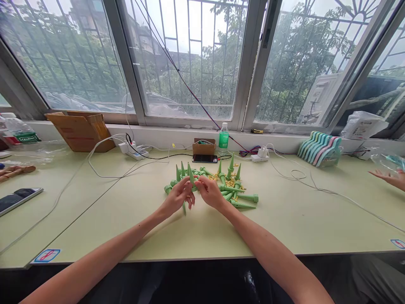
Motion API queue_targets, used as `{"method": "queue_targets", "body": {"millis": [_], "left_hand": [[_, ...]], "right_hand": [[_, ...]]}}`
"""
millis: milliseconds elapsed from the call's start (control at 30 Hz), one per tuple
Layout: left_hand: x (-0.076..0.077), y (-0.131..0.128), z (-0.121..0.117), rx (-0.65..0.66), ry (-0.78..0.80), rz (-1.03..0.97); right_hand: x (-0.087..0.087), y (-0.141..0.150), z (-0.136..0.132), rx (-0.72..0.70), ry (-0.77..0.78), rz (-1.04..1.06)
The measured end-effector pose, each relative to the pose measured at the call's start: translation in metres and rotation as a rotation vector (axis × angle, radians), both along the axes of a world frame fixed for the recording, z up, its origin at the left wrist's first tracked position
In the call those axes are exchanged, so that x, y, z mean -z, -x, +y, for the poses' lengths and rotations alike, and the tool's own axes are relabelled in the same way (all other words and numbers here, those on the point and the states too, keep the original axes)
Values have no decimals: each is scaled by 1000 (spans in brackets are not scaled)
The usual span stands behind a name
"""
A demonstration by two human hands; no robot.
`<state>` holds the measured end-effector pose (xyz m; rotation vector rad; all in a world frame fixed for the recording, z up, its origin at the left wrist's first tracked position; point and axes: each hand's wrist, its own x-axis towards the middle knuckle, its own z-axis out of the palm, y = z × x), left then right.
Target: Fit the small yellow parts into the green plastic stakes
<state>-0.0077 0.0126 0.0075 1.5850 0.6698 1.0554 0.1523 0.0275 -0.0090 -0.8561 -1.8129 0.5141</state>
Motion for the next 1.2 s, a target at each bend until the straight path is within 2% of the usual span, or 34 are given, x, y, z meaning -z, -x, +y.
{"method": "queue_targets", "body": {"millis": [133, 267, 400, 967, 1200], "left_hand": [[2, 1, 2, -41, -77, 47], [2, 4, 2, -161, -163, 109], [1, 4, 1, -244, -229, 84], [-2, 2, -2, -351, -336, 69], [-2, 2, -5, -363, -329, 43]], "right_hand": [[-1, -1, 0, 17, -8, -28], [-3, -1, -2, 38, -37, -75], [-2, 1, -3, 41, -49, -129], [-1, 0, -4, 78, -81, -182], [-1, 0, -4, 95, -92, -176]]}}
